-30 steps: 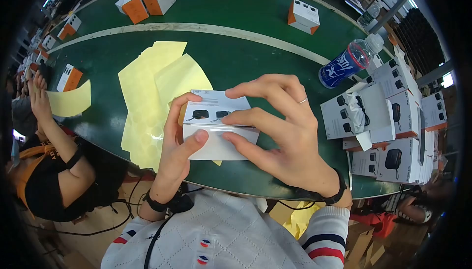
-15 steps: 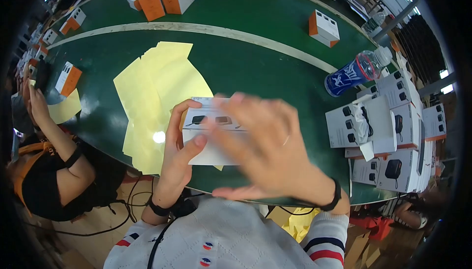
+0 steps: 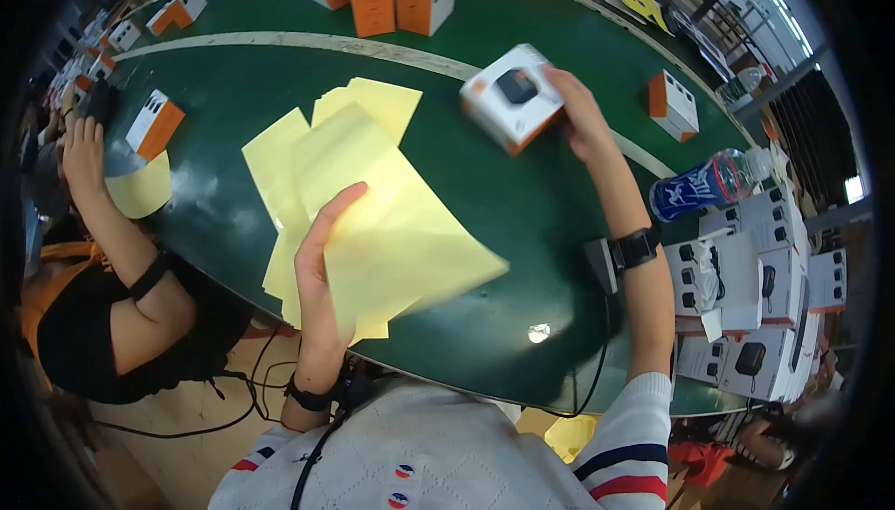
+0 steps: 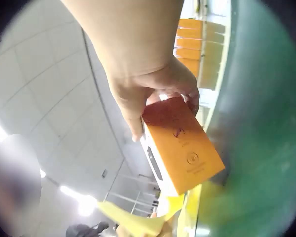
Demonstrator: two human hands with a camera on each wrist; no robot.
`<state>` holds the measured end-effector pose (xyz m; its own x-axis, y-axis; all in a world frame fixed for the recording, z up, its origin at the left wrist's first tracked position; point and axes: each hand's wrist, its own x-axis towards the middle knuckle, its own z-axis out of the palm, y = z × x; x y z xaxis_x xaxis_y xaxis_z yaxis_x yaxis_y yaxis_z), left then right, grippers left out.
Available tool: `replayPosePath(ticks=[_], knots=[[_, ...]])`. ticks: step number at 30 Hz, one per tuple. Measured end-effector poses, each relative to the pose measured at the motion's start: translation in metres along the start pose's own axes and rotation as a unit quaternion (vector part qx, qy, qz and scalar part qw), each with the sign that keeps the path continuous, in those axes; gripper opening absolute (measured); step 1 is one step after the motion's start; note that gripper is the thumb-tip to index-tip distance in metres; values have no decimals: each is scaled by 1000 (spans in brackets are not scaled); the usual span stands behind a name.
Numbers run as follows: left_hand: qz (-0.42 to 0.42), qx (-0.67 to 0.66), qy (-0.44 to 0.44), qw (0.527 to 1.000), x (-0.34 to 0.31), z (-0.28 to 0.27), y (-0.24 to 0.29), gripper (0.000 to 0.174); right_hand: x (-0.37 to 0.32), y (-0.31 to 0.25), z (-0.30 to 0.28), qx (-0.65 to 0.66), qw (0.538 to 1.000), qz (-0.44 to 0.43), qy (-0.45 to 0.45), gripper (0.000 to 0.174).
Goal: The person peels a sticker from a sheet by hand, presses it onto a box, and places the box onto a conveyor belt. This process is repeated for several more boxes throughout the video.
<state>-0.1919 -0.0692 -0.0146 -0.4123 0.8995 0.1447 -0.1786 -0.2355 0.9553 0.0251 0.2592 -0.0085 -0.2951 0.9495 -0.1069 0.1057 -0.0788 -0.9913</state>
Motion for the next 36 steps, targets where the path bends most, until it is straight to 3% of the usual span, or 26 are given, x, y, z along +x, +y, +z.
replayPosePath(ticks=[1,2,3,5,6,7,9,10,11,13,15,16,18,23,25,26,28,31,35,36], knots=[[18,31,-17,999,-1,-7,-1,49,17,7,-6,68,996,29,46,50],[1,-51,-7,999,-3,-7,0,54,32,16,-13,23,994,-31,97,53],[13,-31,-3,999,-4,-7,5,55,35,15,-8,-22,984,-92,148,56],[33,13,-4,999,-6,-6,15,57,30,18,-3,-236,926,-128,266,56],[46,-68,-25,996,-6,-5,15,57,20,9,2,-338,873,-145,321,56],[61,-149,-45,986,-6,-3,15,56,4,-3,12,-282,915,-180,226,56],[76,-181,-64,978,-7,-3,12,56,-47,-30,37,-158,959,-234,27,55],[77,-132,-66,986,-5,-6,9,56,-75,-45,47,-116,973,-181,-81,55],[77,-82,-70,991,-4,-7,7,56,-103,-58,57,-72,972,-124,-187,55],[90,-14,-44,995,-5,4,18,61,-149,-70,71,-36,946,-115,-301,50],[100,67,14,993,-7,16,19,70,-186,-77,80,-60,955,-106,-271,49],[89,27,40,995,-8,23,17,79,-198,-78,80,-37,963,-95,-249,49],[50,-39,72,995,-11,35,19,93,-212,-69,76,-27,965,-157,-208,43],[-38,-136,50,989,-21,50,31,100,-233,-71,66,-142,925,-306,-175,21],[-81,-217,68,970,-22,57,37,96,-238,-69,61,-185,903,-351,-163,13],[-122,-251,27,960,-24,56,37,88,-244,-69,64,-154,923,-332,-122,9],[-202,-315,-56,926,-29,50,37,72,-248,-66,64,-164,914,-362,-84,10],[-190,-202,-91,956,-35,56,42,47,-253,-68,58,-214,896,-382,-69,17],[-135,-180,-43,973,-34,64,48,37,-253,-73,53,-309,816,-489,8,29],[-123,-162,-43,978,-35,64,48,37,-253,-68,49,-315,820,-479,10,32]])
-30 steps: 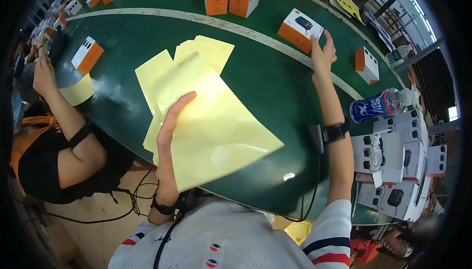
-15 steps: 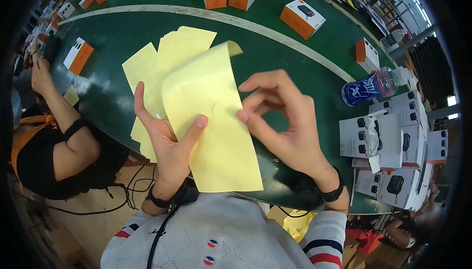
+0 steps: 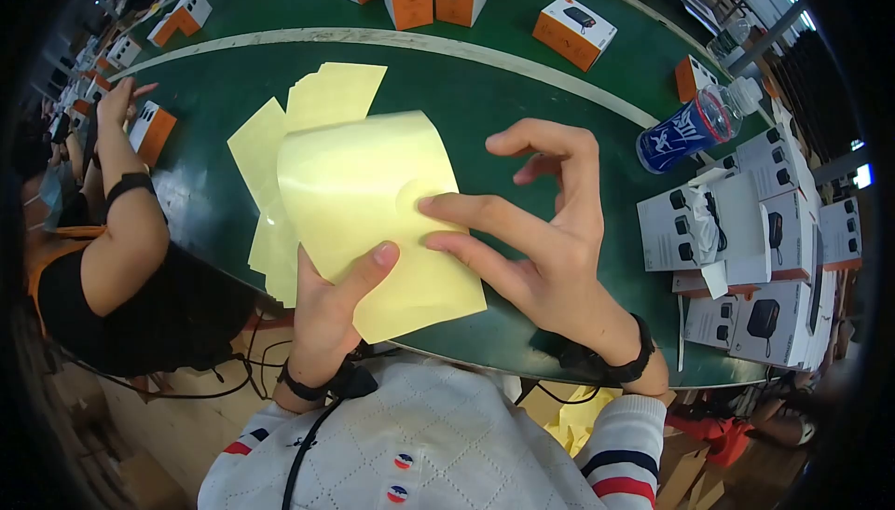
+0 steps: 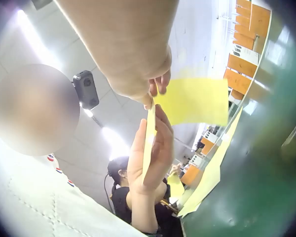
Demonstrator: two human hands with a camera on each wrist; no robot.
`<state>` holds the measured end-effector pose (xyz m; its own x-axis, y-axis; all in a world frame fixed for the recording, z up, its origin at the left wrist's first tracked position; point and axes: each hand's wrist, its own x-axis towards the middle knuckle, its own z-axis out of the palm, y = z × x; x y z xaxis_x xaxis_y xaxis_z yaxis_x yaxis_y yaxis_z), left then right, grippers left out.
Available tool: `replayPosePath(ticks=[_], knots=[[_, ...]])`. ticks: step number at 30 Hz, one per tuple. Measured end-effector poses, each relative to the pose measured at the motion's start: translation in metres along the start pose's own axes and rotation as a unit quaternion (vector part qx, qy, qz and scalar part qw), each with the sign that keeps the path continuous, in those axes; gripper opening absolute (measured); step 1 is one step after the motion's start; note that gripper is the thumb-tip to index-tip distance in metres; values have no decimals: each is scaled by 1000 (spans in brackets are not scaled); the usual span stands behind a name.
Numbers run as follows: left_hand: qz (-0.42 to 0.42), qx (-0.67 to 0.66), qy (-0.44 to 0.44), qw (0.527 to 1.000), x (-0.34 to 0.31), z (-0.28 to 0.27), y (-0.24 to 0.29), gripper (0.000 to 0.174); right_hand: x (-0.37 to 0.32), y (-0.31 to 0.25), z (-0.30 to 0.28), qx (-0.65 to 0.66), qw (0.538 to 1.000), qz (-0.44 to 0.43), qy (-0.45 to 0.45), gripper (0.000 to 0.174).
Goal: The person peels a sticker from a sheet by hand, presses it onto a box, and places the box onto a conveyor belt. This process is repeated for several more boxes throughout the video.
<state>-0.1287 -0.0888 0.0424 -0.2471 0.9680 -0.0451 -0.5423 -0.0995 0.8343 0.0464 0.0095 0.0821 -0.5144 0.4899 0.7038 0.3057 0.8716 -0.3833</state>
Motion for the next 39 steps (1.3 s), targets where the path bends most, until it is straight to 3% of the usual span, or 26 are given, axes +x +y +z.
replayPosePath(ticks=[7,13,24,29,33,39], knots=[[119,136,-29,983,-7,0,0,32,3,-3,-6,-71,993,-76,-50,31],[113,149,-42,981,-6,-5,-4,31,-2,-3,2,-173,966,-193,19,25],[109,166,-44,979,-6,-7,0,29,8,3,-2,0,998,-22,-63,20],[126,172,-26,977,-4,-13,-4,27,12,-9,-1,-80,989,-71,-98,27],[114,164,-26,980,-2,-14,-5,26,11,-1,8,-116,982,-140,-56,25],[102,149,-18,983,1,-18,-5,25,27,-1,9,-58,988,-95,-107,22]])
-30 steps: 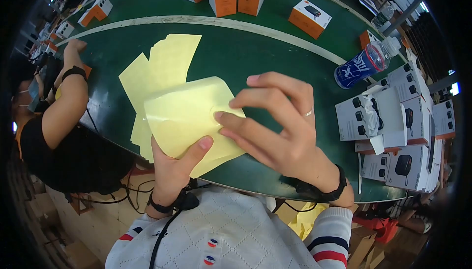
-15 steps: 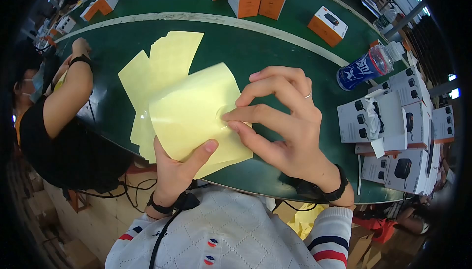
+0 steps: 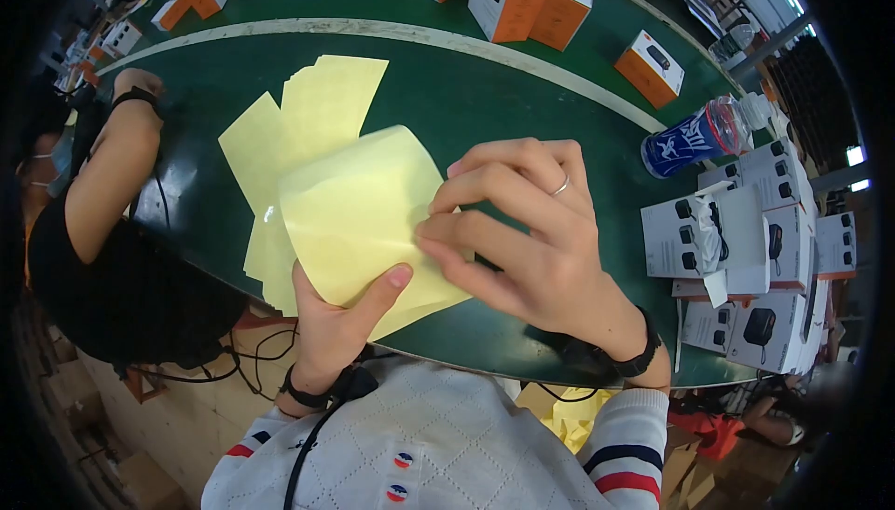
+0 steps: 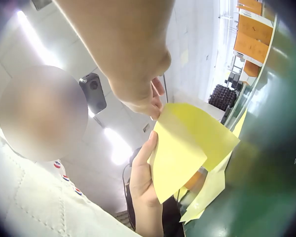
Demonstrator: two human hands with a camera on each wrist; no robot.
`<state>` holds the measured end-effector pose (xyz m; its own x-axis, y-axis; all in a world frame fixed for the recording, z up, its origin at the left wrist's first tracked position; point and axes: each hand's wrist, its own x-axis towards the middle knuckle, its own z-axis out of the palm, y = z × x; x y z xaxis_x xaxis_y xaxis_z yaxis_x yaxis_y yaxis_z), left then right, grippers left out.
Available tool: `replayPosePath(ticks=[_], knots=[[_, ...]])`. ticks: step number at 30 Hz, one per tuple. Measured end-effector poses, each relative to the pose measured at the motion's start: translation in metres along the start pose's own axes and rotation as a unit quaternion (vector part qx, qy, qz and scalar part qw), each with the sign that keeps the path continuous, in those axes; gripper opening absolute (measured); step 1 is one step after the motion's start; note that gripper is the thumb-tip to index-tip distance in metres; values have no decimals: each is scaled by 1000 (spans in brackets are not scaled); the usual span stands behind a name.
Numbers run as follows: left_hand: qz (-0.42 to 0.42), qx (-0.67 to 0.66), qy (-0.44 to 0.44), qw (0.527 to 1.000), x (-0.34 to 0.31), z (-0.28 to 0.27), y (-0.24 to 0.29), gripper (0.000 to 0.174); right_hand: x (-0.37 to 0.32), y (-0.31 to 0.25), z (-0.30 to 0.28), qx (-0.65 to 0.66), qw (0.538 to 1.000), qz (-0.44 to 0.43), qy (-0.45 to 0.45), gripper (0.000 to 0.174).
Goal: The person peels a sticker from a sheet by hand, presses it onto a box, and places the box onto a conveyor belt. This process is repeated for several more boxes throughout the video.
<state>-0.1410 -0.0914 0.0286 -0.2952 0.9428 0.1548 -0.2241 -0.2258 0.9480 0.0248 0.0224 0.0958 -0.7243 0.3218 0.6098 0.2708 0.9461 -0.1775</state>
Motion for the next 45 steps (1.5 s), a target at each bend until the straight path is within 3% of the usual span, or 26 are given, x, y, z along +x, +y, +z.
replayPosePath(ticks=[7,11,16,20,26,29,36,40,43,45], knots=[[-1,-10,-6,1000,5,-8,-3,24,-1,2,13,-62,995,-77,16,22],[-12,-26,-1,1000,5,-8,-2,26,6,6,8,55,998,8,-34,20],[-13,-17,2,1000,3,-7,-2,28,3,19,10,240,957,143,-78,16],[-8,-3,-11,1000,2,-8,-3,27,0,20,13,292,937,180,-73,16],[-4,-6,-11,1000,2,-7,-5,27,5,6,0,87,990,71,-90,21],[3,-8,-11,1000,2,-7,-8,29,4,0,2,43,996,47,-68,25],[-49,-85,-13,995,0,-7,-5,35,-1,12,15,225,955,191,-27,26],[-17,-41,-10,999,4,-2,-7,37,2,8,8,37,997,69,-3,22],[-4,13,-84,996,4,-1,-9,38,8,0,13,25,999,29,34,24],[-8,-10,-83,996,2,4,-8,38,9,3,15,11,999,7,35,26]])
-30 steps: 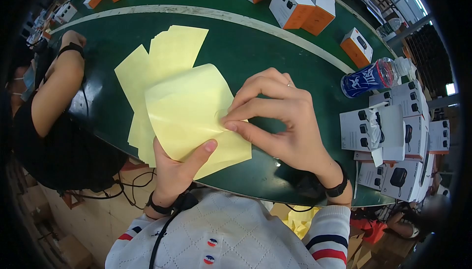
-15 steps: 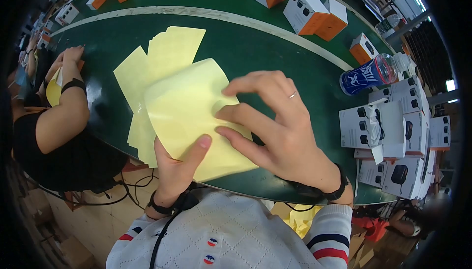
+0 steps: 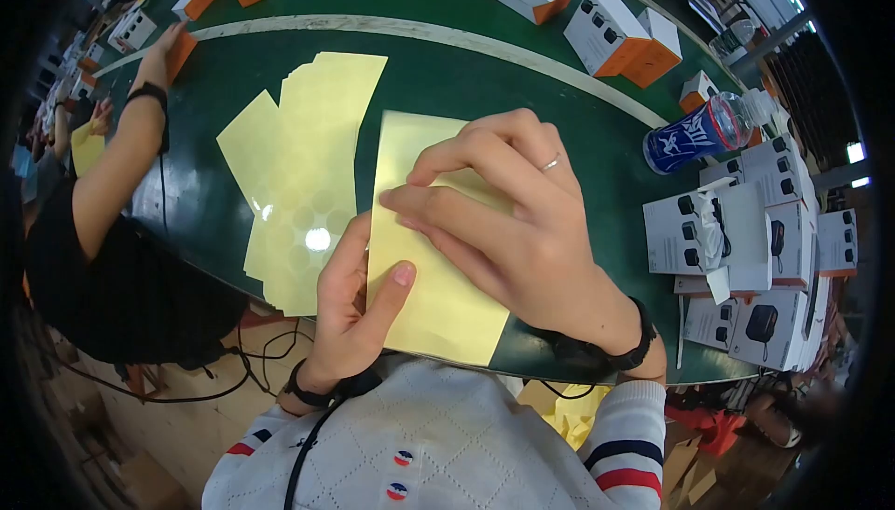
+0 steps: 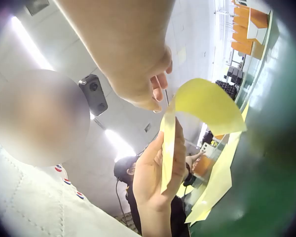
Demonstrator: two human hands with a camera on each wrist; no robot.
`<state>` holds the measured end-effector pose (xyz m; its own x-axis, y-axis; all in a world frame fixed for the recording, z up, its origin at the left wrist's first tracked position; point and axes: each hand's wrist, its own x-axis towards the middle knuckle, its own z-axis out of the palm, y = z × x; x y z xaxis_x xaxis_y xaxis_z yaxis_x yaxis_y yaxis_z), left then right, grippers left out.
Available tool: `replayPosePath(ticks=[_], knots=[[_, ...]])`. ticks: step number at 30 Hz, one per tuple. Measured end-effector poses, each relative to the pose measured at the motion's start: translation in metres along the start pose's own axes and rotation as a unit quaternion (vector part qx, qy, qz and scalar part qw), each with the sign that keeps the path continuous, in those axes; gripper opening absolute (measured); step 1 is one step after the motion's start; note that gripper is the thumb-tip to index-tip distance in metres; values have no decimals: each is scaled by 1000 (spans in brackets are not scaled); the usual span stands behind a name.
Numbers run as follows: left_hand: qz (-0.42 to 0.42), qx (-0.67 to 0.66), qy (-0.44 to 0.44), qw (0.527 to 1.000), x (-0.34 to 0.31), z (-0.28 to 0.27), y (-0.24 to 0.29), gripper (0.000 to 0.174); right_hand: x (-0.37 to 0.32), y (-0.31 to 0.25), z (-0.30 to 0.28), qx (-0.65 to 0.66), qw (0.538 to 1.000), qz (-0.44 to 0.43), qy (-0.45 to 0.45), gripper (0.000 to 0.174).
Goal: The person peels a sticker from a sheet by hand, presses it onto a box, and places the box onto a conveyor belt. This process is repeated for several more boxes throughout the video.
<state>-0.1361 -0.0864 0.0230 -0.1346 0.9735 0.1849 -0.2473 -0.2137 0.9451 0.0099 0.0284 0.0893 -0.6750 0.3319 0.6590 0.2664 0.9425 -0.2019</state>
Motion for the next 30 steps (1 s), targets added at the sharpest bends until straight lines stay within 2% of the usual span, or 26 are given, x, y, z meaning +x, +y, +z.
replayPosePath(ticks=[3,7,13,15,17,20,23,24,27,29,30], knots=[[11,18,-15,1000,1,-3,1,30,-1,1,-8,46,997,41,-49,26],[13,80,-27,996,2,-12,10,17,-9,3,-9,31,998,1,-51,26],[39,71,-17,997,7,-9,10,25,-21,-3,-6,-85,990,-102,36,34],[45,62,-17,997,8,-8,9,27,-22,-5,-6,-95,988,-116,46,31],[23,47,-12,999,8,-8,8,29,-26,-3,-2,-108,983,-135,52,28],[-37,17,2,999,6,-6,9,29,-28,1,-1,-65,990,-120,36,25],[-67,-12,23,997,5,-4,6,29,-27,9,5,35,996,-68,43,22],[-77,-22,27,996,5,-6,3,29,-25,10,-1,90,995,-38,3,19],[-98,-58,65,991,8,-4,-2,28,-20,22,-4,244,969,43,-16,13],[-91,-44,89,991,10,-13,-12,28,-23,40,-3,325,933,152,26,11],[-91,-55,111,988,12,-15,-16,29,-17,56,-1,306,929,196,64,11]])
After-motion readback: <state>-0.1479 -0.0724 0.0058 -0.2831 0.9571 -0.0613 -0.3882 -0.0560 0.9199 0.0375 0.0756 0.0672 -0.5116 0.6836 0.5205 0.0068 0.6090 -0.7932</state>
